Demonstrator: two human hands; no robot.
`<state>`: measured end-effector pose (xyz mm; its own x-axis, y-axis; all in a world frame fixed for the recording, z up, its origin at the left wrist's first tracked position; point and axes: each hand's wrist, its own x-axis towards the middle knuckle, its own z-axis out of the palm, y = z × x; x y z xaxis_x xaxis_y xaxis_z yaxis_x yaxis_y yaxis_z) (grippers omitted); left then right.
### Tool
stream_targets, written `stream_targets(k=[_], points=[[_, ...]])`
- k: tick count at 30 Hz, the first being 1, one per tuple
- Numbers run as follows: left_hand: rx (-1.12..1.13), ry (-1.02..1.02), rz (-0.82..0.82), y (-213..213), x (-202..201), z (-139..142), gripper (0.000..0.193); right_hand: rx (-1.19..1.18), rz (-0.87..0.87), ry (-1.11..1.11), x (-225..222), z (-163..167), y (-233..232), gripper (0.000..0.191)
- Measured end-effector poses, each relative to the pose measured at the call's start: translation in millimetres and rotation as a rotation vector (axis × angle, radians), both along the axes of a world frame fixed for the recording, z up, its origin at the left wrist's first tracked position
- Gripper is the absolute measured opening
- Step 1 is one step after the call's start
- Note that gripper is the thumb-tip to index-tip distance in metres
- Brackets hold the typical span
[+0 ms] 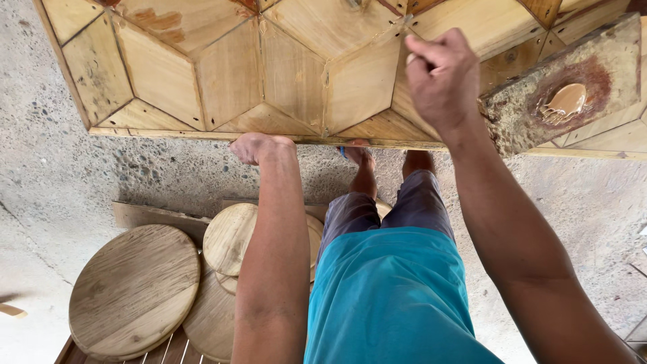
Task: The person applies a reddish-brown wood stain with a small brush to the geometric parquet pattern of a large wooden panel, working section by section across the surface. They steady the panel with one hand while brushing, occasionally repositioning to reach new areas, with round wooden plates stacked on a rack nearby.
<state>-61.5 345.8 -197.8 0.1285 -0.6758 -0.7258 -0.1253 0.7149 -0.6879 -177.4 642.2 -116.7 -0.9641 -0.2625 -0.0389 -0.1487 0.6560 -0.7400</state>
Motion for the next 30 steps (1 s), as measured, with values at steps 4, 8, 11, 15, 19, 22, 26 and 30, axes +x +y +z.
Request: stream_targets(k=[4, 8, 11, 15, 19, 22, 26, 30], points=[[0.033, -0.024, -0.037, 2, -5, 8, 0.034, -0.064, 0.121, 0.056, 12, 3, -11, 0.017], [0.071, -0.025, -0.066, 4, -6, 14, 0.034, -0.093, 0.012, -0.099, 9, 7, 1, 0.023], [0.067, -0.058, -0.057, 1, -4, 14, 0.034, -0.073, -0.066, -0.009, 12, 7, 2, 0.023], [0.054, -0.101, 0.055, 3, -3, 6, 0.030, -0.020, 0.082, -0.015, 13, 9, -2, 0.024], [-0.062, -0.044, -0.108, 5, -2, 1, 0.023, 0.011, 0.101, 0.083, -6, 14, 9, 0.019], [-0.065, -0.134, -0.141, 6, -1, -2, 0.024, 0.094, 0.178, 0.172, -13, 15, 12, 0.020], [-0.058, -0.050, -0.100, 4, -3, 0, 0.019, 0.280, 0.250, 0.082, -26, 13, 6, 0.012], [-0.259, 0.053, -0.070, 7, -8, -2, 0.040, 0.288, 0.308, 0.184, -41, 21, 11, 0.020]])
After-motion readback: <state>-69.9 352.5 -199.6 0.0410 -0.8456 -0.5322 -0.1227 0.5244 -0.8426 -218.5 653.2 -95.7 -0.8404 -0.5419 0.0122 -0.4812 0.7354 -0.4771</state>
